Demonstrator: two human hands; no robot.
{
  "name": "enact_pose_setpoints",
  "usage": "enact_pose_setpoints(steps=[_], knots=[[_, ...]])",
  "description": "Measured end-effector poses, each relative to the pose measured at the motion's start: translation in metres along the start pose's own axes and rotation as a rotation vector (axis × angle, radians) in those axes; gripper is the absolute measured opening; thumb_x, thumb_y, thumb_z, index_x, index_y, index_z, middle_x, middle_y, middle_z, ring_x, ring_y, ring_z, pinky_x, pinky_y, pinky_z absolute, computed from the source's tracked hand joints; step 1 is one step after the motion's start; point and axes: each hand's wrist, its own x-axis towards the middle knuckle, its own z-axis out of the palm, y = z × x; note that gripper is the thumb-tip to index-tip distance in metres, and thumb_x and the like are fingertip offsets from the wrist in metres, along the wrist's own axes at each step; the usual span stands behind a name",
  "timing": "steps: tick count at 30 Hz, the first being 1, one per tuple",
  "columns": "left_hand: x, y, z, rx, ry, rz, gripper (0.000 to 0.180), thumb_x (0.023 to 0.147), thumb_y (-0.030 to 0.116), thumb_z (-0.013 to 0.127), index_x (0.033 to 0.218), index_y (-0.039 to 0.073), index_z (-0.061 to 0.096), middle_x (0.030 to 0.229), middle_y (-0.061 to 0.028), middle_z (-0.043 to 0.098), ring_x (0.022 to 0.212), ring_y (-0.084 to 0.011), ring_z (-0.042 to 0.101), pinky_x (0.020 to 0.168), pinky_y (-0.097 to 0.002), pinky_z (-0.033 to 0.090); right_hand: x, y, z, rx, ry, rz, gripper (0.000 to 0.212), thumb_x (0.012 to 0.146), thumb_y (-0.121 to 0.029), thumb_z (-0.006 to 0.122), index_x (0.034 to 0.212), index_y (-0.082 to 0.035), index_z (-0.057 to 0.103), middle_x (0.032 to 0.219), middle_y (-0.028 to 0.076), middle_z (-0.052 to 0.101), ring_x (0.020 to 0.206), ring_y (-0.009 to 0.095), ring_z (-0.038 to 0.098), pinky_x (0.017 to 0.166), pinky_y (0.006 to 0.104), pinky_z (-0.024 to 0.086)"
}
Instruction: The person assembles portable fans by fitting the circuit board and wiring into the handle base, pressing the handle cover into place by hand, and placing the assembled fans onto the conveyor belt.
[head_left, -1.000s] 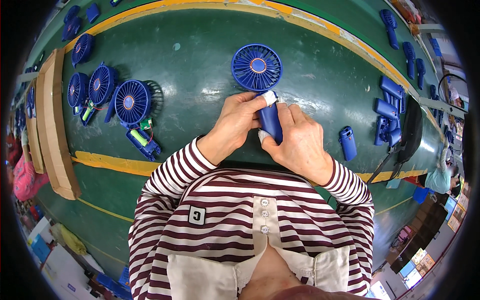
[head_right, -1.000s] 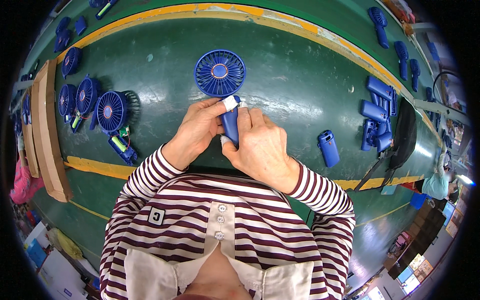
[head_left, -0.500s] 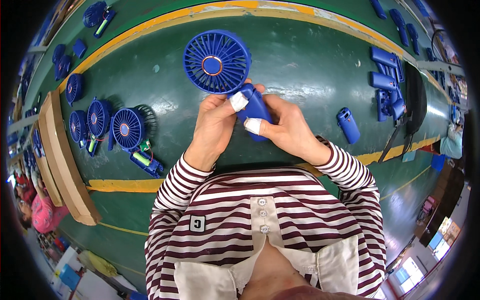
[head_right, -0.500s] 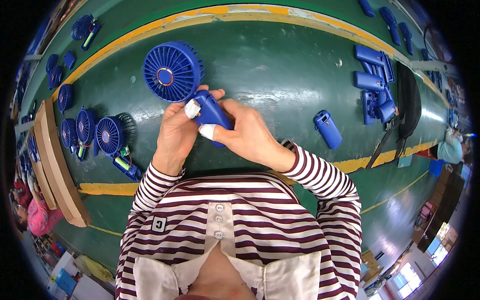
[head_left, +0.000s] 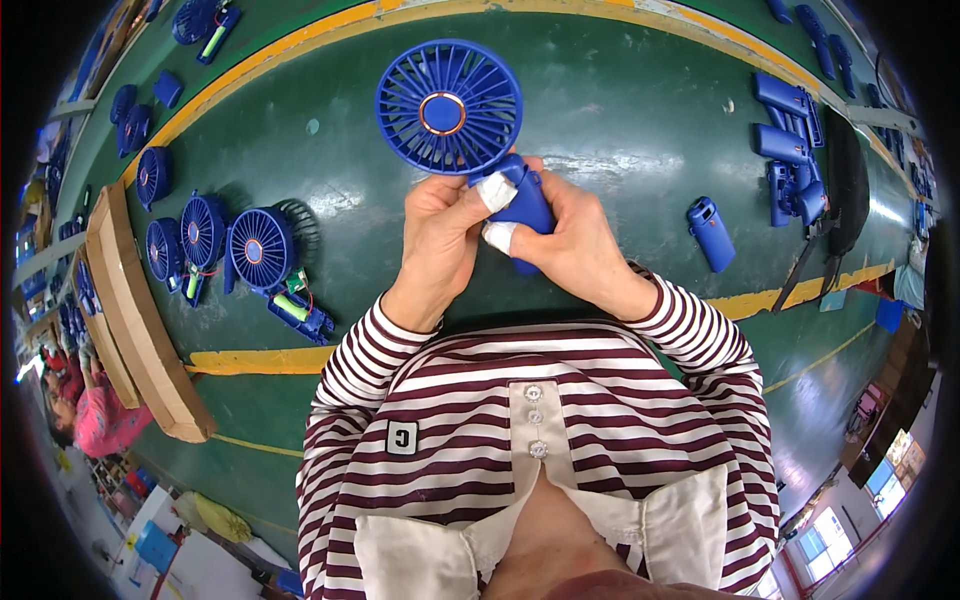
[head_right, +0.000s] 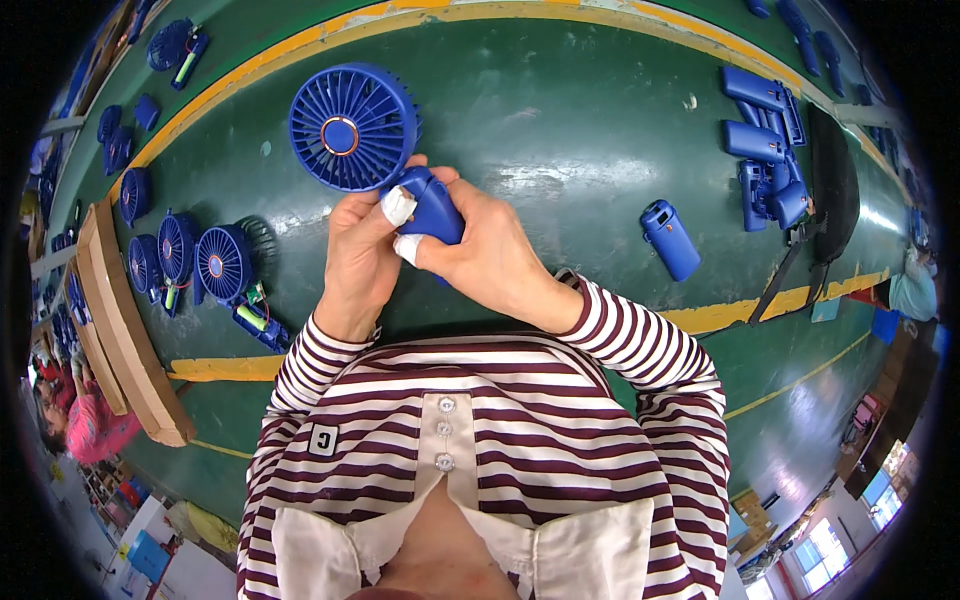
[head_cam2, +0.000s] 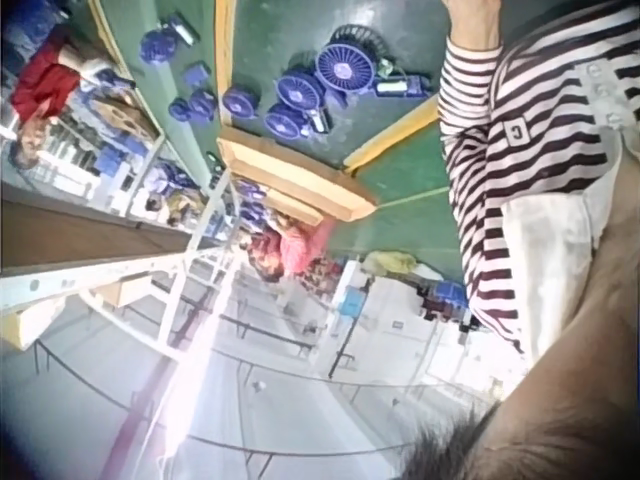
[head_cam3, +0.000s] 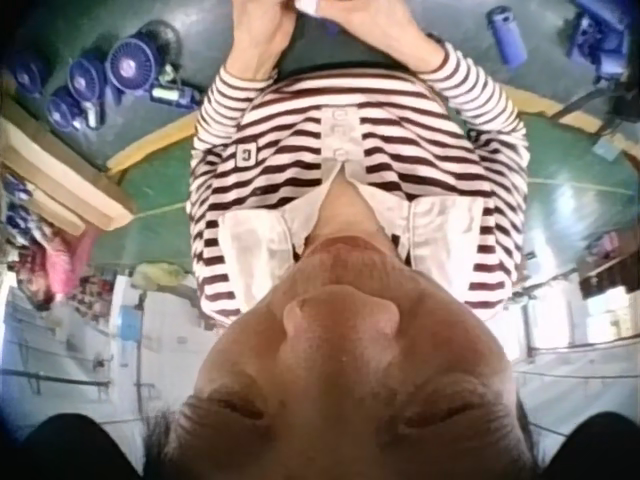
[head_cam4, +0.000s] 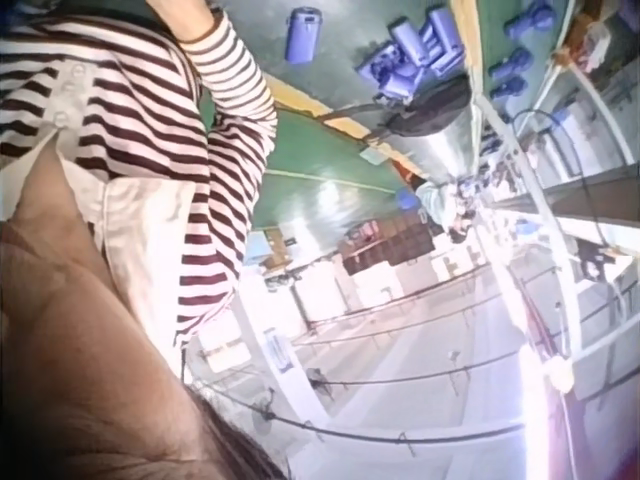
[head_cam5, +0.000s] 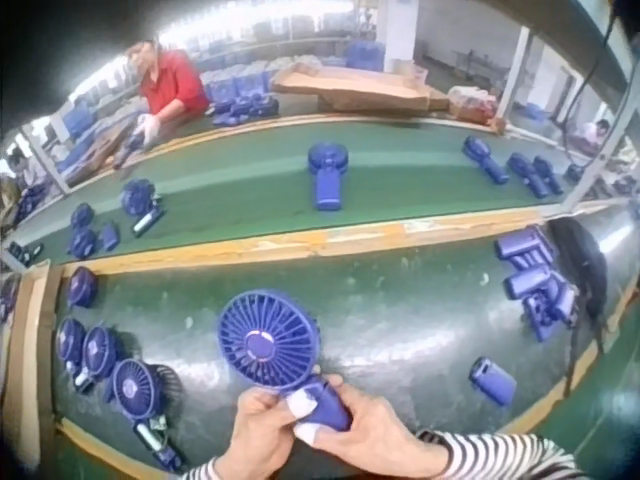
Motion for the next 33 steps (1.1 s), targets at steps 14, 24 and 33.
enact_pose_setpoints(steps=[14, 24, 33], knots=[[-0.001, -0.003, -0.001, 0.088, -0.014, 0.032, 0.032, 0.077, -0.002, 0.058, 0.108, -0.005, 0.054, 0.106, -0.0151, 0.06, 0.086, -0.0166, 0.061, 0.071, -0.0262, 0.052, 0.004, 0.005, 0.001, 0.072, -0.022, 0.102, 0.032, 0.071, -0.009, 0.063, 0.099, 0.004, 0.055, 0.08, 0.004, 0.059, 0.068, 0.007, 0.054, 0.061, 0.0217, 0.045], [0.037, 0.047, 0.012, 0.17, 0.07, -0.082, 0.031, 0.081, 0.007, 0.048, 0.109, -0.006, 0.048, 0.106, -0.02, 0.059, 0.097, -0.0272, 0.059, 0.085, -0.0374, 0.048, 0.014, 0.007, -0.006, 0.408, -0.173, 0.057, 0.04, 0.083, -0.021, 0.06, 0.111, 0.005, 0.047, 0.093, 0.013, 0.061, 0.077, 0.016, 0.061, 0.068, 0.0263, 0.049], [0.214, 0.097, 0.0, 1.33, 0.543, 0.372, 0.032, 0.066, 0.02, 0.067, 0.092, 0.003, 0.06, 0.085, -0.017, 0.06, 0.088, -0.0311, 0.057, 0.079, -0.0367, 0.045, 0.014, 0.054, 0.011, -0.143, 0.097, -0.531, 0.03, 0.075, -0.006, 0.065, 0.1, 0.005, 0.055, 0.075, 0.01, 0.06, 0.055, 0.016, 0.058, 0.05, 0.0261, 0.047]])
